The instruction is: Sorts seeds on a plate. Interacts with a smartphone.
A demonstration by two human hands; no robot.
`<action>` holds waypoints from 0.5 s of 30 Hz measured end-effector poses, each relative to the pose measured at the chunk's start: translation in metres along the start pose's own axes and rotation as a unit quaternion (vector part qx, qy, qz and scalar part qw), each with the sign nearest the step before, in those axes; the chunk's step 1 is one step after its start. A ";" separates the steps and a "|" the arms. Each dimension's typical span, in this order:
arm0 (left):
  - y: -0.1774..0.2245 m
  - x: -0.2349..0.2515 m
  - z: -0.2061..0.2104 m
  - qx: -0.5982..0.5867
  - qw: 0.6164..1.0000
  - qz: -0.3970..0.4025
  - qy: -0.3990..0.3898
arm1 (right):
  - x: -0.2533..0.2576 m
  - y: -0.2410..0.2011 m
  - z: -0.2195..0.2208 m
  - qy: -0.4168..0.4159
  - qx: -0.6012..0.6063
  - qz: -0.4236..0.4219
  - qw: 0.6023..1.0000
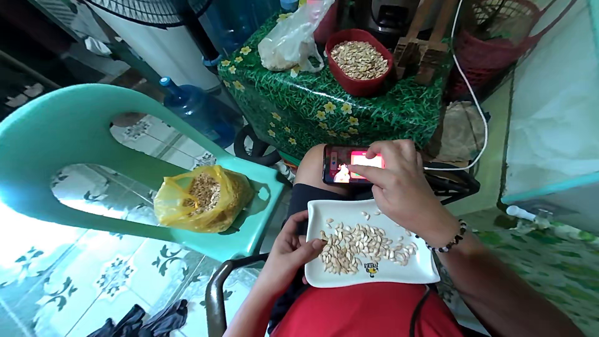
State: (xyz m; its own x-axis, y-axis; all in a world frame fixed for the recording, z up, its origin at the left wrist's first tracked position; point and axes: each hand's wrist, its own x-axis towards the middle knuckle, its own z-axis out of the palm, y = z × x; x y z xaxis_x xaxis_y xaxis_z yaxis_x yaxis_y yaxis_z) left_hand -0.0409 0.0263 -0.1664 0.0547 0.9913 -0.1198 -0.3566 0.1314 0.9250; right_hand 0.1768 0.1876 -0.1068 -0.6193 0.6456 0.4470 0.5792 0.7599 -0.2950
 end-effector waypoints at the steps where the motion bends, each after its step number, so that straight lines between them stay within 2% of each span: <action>1: 0.000 0.000 0.000 0.000 1.000 0.000 -0.001 | 0.001 -0.001 0.000 -0.003 -0.002 0.001 1.000; 9: -0.001 -0.001 -0.001 -0.005 1.000 0.002 -0.004 | 0.002 0.000 -0.001 -0.005 0.006 0.012 1.000; 15: -0.001 0.000 -0.001 -0.007 1.000 0.002 0.000 | -0.001 0.021 -0.029 0.084 0.021 0.061 0.994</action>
State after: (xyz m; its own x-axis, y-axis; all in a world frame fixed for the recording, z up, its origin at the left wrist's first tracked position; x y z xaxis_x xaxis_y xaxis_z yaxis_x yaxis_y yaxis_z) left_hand -0.0411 0.0257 -0.1674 0.0537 0.9919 -0.1152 -0.3701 0.1269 0.9203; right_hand 0.2044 0.2006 -0.0888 -0.4465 0.7141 0.5392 0.6201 0.6814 -0.3888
